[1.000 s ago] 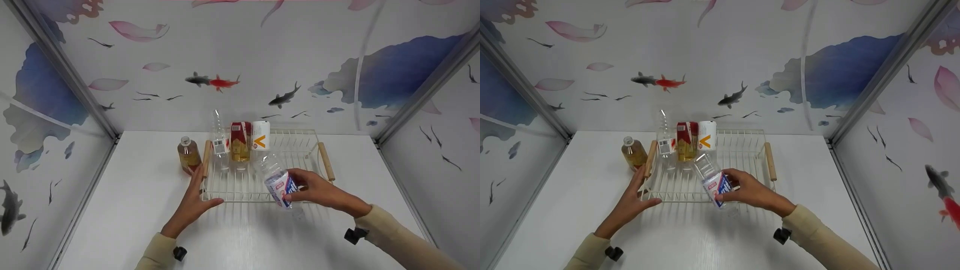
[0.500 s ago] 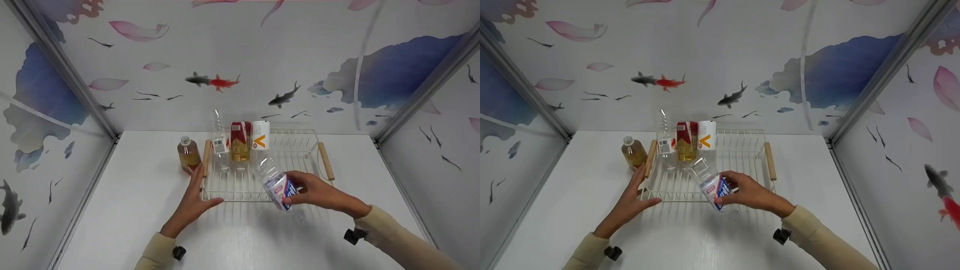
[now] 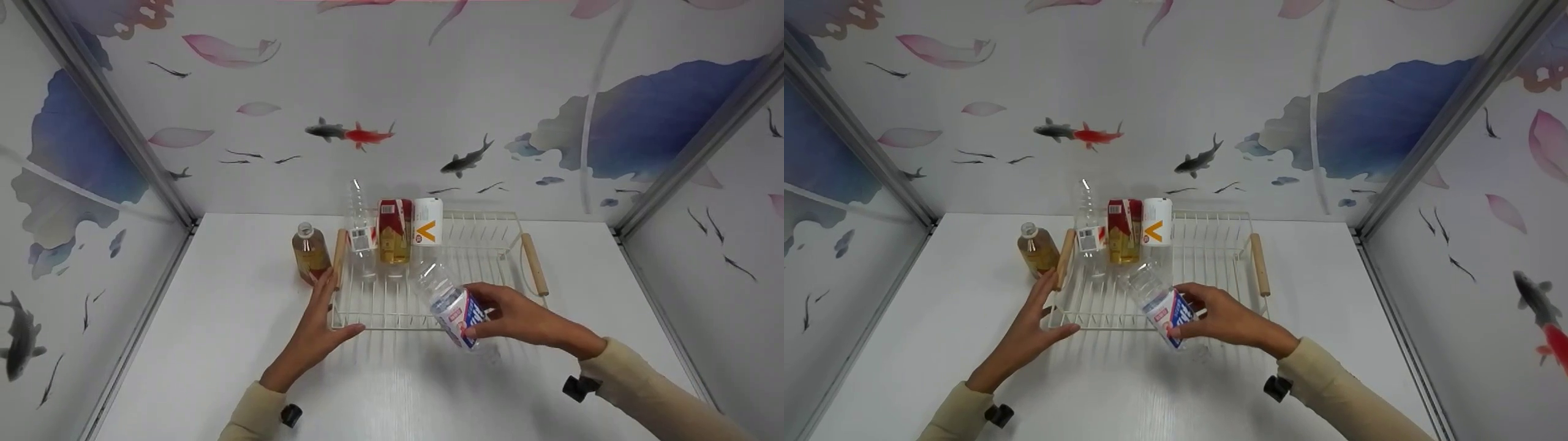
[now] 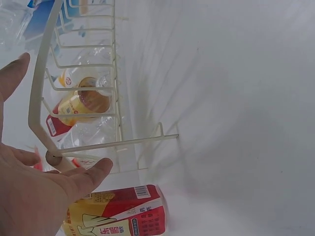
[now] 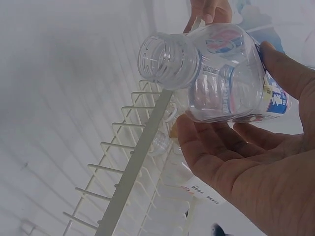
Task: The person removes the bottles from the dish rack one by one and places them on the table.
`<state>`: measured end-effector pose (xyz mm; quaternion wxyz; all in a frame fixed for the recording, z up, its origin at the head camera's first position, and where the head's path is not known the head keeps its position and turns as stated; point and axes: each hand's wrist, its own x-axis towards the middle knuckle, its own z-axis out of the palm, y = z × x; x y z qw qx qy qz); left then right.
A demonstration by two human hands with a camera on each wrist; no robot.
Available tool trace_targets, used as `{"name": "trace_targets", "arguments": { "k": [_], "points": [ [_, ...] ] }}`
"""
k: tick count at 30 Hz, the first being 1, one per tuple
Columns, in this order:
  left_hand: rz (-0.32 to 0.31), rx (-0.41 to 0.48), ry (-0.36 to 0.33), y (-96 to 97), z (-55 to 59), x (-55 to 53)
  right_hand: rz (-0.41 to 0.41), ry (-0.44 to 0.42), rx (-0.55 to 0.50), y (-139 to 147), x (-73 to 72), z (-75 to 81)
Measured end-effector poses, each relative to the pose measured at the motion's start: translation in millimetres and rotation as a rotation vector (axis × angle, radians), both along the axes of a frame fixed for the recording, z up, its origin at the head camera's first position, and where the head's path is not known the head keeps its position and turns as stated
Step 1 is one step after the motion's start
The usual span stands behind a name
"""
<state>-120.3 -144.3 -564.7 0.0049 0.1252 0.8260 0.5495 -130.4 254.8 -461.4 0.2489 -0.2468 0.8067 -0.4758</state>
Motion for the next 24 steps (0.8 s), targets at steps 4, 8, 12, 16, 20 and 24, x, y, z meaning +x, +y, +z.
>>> {"name": "trace_targets", "arguments": {
  "k": [4, 8, 12, 16, 20, 24],
  "points": [
    [-0.007, -0.007, 0.020, 0.0, 3.8, 1.1, -0.002, 0.007, 0.007, 0.4, 1.5, 0.2],
    [-0.014, -0.020, 0.034, 1.1, 6.8, 4.1, -0.005, 0.018, 0.018, 0.5, 3.0, 1.1],
    [-0.019, -0.040, 0.041, 2.4, 8.5, 7.7, -0.005, 0.024, 0.026, 0.3, 3.5, 0.6],
    [-0.019, -0.070, 0.053, 3.3, 11.5, 10.1, 0.003, 0.022, 0.022, -0.7, 3.2, 0.3],
    [-0.020, -0.086, 0.074, 3.8, 16.2, 11.5, 0.010, 0.020, 0.021, -1.3, 2.6, 0.0],
    [-0.023, -0.062, 0.084, 4.8, 20.2, 12.8, 0.007, 0.024, 0.025, -1.0, 2.6, -0.7]
  ]
}}
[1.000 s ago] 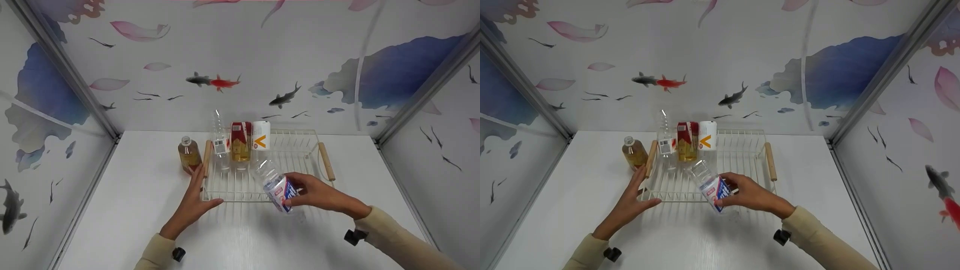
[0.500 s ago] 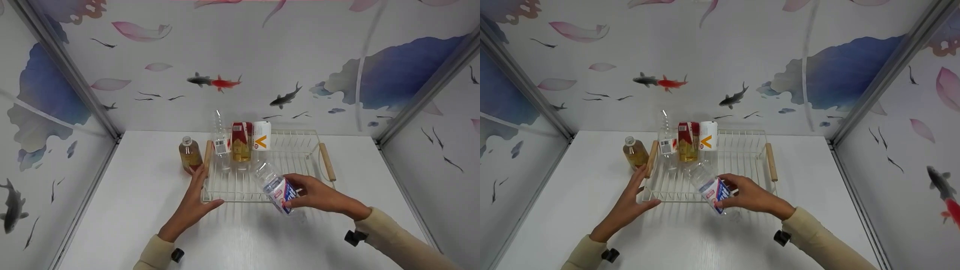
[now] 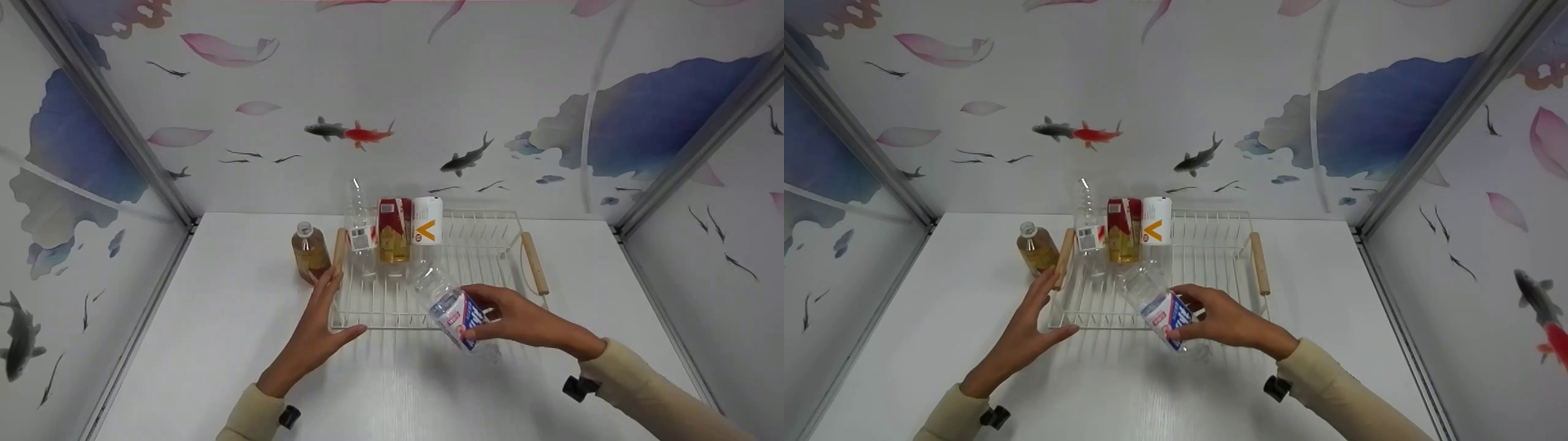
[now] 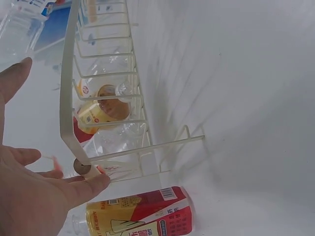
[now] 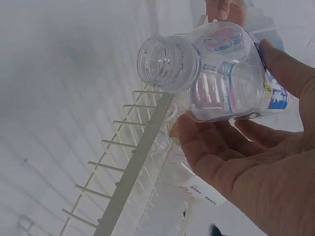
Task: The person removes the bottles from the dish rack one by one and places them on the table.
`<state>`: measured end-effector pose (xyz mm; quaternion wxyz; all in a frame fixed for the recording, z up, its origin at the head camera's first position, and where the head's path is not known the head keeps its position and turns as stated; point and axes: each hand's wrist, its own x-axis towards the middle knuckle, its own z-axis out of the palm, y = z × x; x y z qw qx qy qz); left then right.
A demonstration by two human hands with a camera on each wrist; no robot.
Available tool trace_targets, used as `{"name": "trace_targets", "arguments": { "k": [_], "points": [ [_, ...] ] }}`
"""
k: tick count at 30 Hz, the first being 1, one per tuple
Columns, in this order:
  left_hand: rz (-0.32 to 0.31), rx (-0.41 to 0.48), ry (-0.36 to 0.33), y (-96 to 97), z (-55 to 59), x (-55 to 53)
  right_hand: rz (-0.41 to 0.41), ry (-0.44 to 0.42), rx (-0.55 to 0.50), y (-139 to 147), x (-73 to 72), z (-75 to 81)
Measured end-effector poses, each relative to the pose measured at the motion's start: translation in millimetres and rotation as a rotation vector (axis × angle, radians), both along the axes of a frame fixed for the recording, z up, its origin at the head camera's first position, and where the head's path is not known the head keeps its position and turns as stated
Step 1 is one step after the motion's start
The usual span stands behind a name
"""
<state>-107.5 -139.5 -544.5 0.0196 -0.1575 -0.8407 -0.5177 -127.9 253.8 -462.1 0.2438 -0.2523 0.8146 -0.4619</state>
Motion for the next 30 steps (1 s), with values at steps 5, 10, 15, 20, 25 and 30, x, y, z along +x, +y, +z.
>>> {"name": "trace_targets", "arguments": {
  "k": [5, 10, 15, 20, 25, 30],
  "points": [
    [-0.013, 0.014, 0.032, 1.5, 4.1, 2.4, -0.006, 0.018, 0.017, -0.1, 2.3, 0.8],
    [-0.022, -0.026, 0.069, 2.0, 7.0, 5.1, -0.008, 0.025, 0.034, -1.5, 5.0, 2.8],
    [-0.024, -0.062, 0.061, 2.9, 10.4, 7.1, -0.008, 0.026, 0.040, -2.1, 5.9, 4.8],
    [-0.041, -0.072, 0.092, 4.5, 16.7, 9.0, -0.012, 0.039, 0.042, -1.6, 6.4, 6.1],
    [-0.051, -0.061, 0.126, 4.1, 19.8, 10.0, -0.016, 0.085, 0.026, -2.0, 6.1, 5.8],
    [-0.065, -0.065, 0.134, 3.0, 20.2, 9.7, -0.012, 0.105, 0.017, -3.4, 6.1, 7.0]
  ]
}}
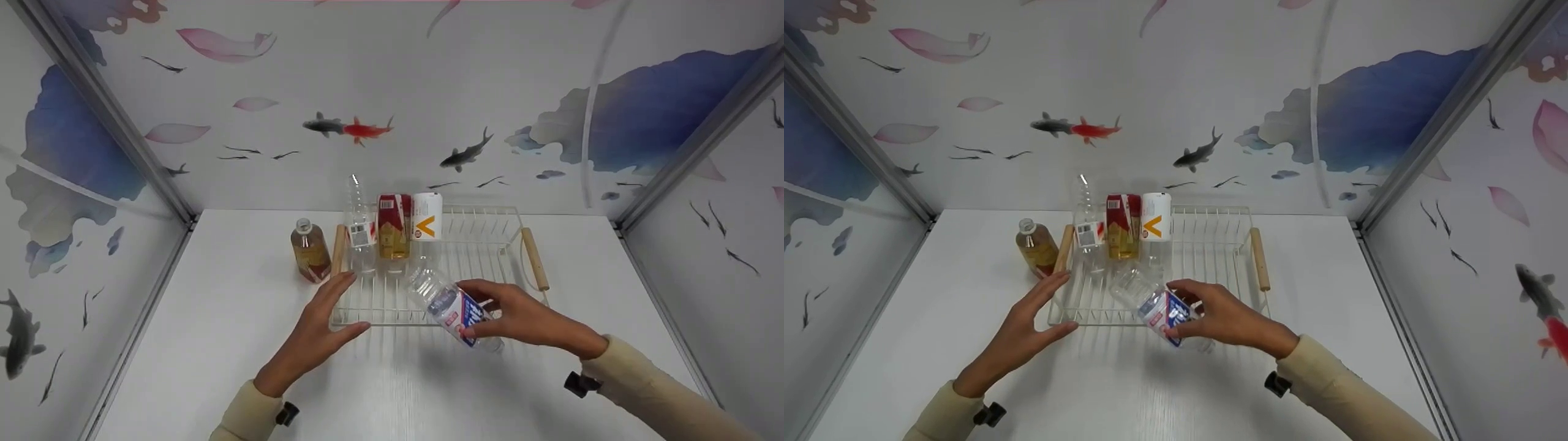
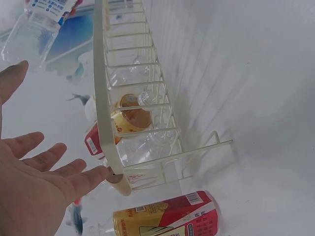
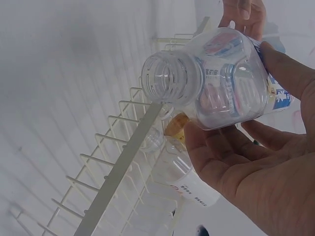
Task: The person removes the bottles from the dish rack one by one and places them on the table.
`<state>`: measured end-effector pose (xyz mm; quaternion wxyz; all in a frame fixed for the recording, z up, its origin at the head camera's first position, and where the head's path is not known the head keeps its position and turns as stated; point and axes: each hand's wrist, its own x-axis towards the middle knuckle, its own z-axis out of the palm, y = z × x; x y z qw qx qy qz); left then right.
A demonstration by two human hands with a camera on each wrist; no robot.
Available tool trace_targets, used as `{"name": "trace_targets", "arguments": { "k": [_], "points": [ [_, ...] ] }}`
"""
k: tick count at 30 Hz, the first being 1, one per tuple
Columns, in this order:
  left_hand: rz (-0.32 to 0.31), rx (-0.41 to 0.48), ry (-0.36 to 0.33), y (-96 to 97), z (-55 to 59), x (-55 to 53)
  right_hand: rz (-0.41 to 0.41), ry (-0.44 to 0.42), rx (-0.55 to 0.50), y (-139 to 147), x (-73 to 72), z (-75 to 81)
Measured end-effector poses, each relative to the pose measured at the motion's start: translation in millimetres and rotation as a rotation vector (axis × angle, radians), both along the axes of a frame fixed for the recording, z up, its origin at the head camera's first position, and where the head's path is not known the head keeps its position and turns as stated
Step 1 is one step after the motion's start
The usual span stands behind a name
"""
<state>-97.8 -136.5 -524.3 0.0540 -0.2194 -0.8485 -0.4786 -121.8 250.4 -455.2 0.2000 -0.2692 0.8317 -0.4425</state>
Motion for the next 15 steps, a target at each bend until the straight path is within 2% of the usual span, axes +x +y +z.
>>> {"name": "trace_targets", "arguments": {
  "k": [6, 15],
  "points": [
    [-0.032, -0.002, 0.007, -0.1, -0.6, -0.5, 0.013, 0.024, 0.011, -1.2, 0.9, 1.4],
    [-0.087, 0.018, -0.039, 2.5, -0.8, -0.2, 0.013, 0.048, 0.042, -2.9, 1.8, 1.0]
  ]
}}
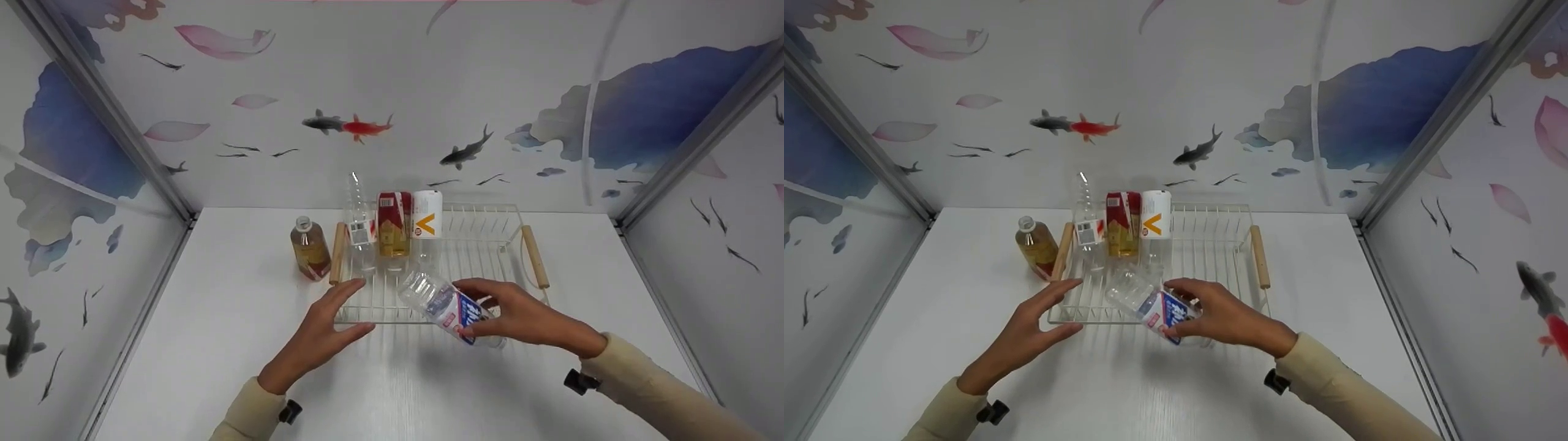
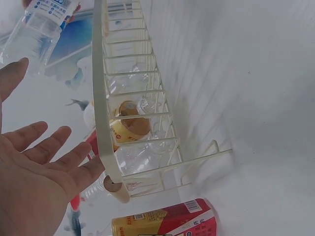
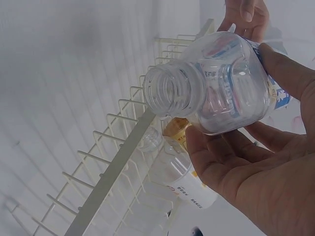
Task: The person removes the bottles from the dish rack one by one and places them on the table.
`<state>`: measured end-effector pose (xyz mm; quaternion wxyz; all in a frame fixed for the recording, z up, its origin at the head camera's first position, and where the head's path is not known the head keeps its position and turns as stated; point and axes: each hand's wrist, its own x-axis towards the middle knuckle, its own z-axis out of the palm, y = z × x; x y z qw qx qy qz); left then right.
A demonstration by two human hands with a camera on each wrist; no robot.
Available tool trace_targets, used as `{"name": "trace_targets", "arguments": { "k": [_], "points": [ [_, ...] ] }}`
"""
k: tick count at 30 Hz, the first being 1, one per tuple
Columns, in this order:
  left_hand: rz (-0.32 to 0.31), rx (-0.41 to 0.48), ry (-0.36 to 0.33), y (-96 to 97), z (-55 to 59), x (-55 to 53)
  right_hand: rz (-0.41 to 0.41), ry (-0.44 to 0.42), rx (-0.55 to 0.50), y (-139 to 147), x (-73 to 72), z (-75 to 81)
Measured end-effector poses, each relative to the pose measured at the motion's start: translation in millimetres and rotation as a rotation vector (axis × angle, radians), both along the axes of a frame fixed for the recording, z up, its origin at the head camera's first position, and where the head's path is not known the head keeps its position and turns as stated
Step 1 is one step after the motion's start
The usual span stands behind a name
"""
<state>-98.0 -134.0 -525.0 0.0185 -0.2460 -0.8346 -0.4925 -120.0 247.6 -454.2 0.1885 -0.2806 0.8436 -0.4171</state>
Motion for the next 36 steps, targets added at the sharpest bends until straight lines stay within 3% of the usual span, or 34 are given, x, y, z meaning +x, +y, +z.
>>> {"name": "trace_targets", "arguments": {
  "k": [5, 14, 36],
  "points": [
    [-0.027, 0.008, -0.018, 1.4, 0.6, -0.5, 0.004, 0.007, 0.000, -1.5, 0.1, 0.8],
    [-0.022, -0.019, -0.050, 5.0, 2.3, 0.7, 0.000, 0.014, 0.005, -3.5, 1.0, 1.5],
    [-0.073, -0.026, -0.038, 13.3, 4.4, 2.1, 0.013, 0.045, 0.039, -5.7, 3.0, 3.0]
  ]
}}
